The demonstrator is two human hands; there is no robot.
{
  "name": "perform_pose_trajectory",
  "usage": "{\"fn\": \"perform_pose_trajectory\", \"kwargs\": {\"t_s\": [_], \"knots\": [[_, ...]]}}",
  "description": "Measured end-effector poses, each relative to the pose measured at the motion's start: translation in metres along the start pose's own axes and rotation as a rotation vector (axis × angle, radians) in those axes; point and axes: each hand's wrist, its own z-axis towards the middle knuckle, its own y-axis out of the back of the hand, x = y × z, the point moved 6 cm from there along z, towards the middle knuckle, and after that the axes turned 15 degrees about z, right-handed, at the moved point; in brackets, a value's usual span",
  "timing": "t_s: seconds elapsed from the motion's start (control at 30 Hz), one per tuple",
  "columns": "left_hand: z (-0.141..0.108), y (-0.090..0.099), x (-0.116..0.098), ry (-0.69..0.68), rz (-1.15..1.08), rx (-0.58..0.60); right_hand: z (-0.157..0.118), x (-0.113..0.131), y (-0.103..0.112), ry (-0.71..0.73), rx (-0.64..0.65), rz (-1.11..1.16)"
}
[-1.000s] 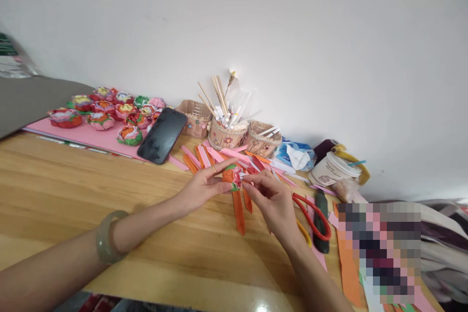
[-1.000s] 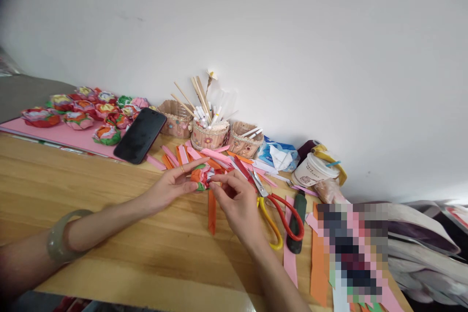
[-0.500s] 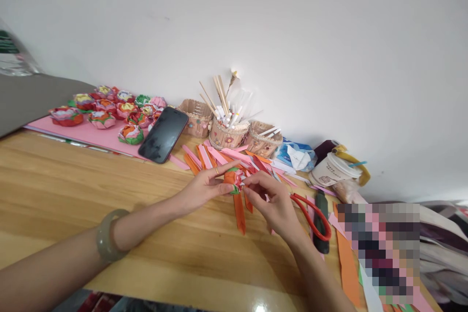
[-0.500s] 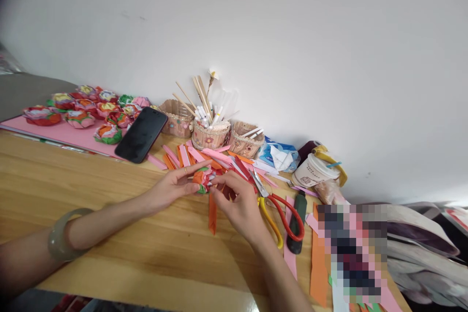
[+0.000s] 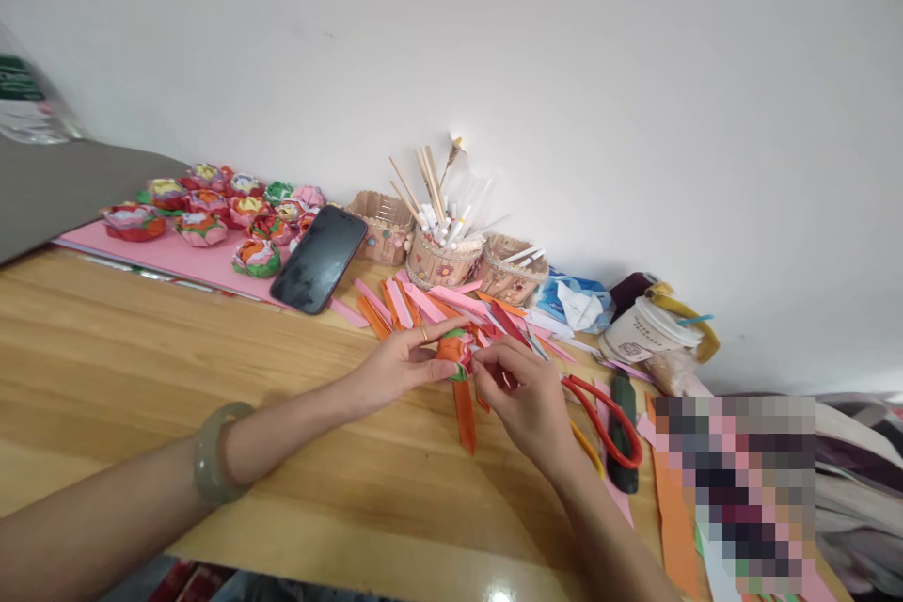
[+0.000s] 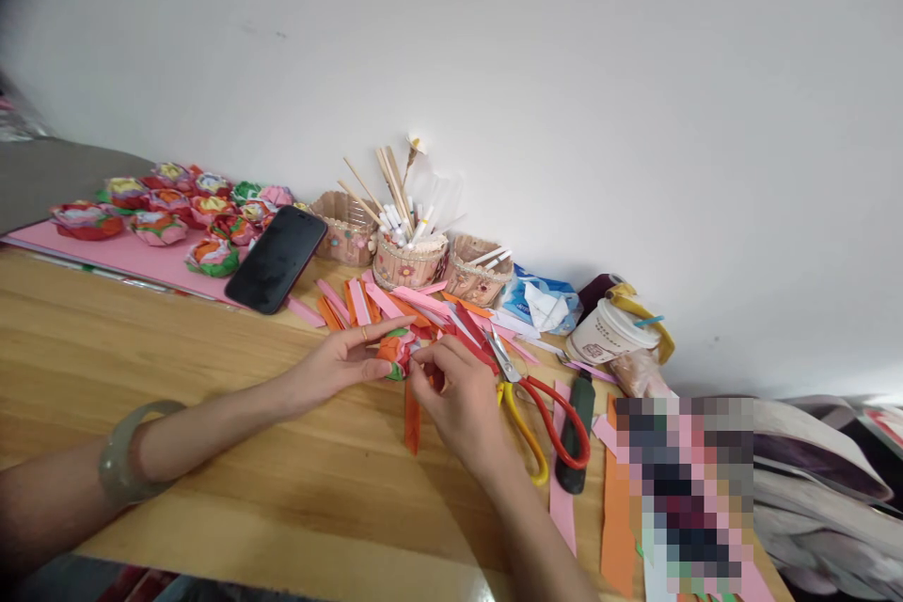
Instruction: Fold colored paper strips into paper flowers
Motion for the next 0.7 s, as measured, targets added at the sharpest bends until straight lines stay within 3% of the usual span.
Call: {"fn": "perform_pose_trajectory", "kwargs": {"t_s": [0.2, 0.37, 0.57, 0.7], "knots": [[0.0014, 0.0011, 0.0049, -0.012, -0.024, -0.007, -0.0058, 0.0039, -0.0016, 0.165, -0.055, -0.234], [0.0017, 0.0001, 0.0054, -0.018, -0.052, 0.020, -0.0038, 0.0044, -0.0002, 0.087, -0.015, -0.100], [0.0024, -0.0003, 0.0064, -0.015, -0.077, 0.024, -0.0037, 0.0051, -0.0009, 0.096, -0.062, -0.124], [0.0022, -0.0011, 0.0104, 0.020, -0.109, 0.045, 0.0010, 0.0006, 0.0021, -0.072, 0.006, 0.142]]}}
